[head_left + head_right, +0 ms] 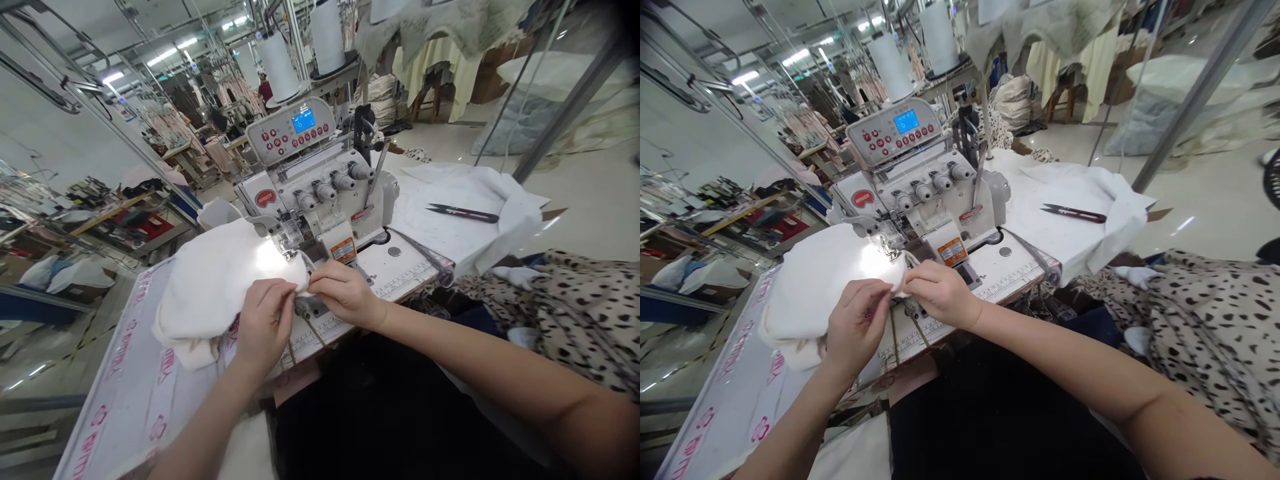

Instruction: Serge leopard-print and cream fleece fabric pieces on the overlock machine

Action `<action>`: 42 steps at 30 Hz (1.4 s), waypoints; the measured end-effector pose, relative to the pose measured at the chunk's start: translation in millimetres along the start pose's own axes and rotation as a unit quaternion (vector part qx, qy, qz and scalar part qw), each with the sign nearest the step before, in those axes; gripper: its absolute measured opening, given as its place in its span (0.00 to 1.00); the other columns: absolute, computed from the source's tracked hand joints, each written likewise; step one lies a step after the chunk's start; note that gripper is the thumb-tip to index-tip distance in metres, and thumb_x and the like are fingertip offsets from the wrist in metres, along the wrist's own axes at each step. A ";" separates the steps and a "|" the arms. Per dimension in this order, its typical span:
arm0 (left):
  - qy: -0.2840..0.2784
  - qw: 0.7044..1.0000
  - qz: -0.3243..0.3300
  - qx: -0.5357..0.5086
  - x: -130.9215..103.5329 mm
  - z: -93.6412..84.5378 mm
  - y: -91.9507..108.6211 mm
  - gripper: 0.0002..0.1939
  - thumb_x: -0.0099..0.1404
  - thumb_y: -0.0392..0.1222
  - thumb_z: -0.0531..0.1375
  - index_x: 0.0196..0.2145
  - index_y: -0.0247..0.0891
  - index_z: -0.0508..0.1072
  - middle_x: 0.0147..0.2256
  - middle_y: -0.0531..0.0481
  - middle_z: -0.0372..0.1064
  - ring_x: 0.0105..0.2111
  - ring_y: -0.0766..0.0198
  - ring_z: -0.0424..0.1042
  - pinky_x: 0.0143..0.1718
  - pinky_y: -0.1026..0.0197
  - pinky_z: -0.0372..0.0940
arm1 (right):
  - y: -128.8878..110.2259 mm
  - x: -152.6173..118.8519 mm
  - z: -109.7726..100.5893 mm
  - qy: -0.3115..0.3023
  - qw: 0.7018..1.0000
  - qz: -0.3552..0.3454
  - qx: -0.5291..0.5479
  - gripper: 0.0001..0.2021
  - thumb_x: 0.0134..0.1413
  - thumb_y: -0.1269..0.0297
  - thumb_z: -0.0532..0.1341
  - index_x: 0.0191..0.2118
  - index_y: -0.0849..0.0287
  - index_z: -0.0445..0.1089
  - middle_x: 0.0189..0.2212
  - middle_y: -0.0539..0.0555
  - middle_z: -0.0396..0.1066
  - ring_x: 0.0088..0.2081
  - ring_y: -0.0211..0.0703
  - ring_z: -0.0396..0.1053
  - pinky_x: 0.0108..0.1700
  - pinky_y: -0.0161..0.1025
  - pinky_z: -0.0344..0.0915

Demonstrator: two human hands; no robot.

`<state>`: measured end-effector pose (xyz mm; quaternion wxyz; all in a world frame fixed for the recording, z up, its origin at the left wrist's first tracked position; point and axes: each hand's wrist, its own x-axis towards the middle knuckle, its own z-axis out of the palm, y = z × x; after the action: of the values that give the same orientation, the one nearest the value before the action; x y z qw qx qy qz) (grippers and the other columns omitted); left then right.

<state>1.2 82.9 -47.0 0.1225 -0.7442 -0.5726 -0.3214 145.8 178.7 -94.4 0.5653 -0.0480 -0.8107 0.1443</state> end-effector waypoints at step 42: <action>-0.182 0.965 -0.159 0.104 64.3 2.5 -63.5 0.09 0.58 0.36 0.49 0.27 0.37 0.69 0.32 0.45 0.70 0.35 0.54 0.68 0.36 0.58 0.60 | 8.3 -29.5 -15.6 -0.105 0.980 0.054 -0.161 0.08 0.53 0.75 0.52 0.37 0.65 0.68 0.38 0.60 0.67 0.43 0.47 0.62 0.44 0.45 0.65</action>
<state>-48.3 154.0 -21.0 0.0403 -0.6729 -0.7263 -0.1344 170.1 182.3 -118.5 0.4532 -0.1668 -0.8744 0.0468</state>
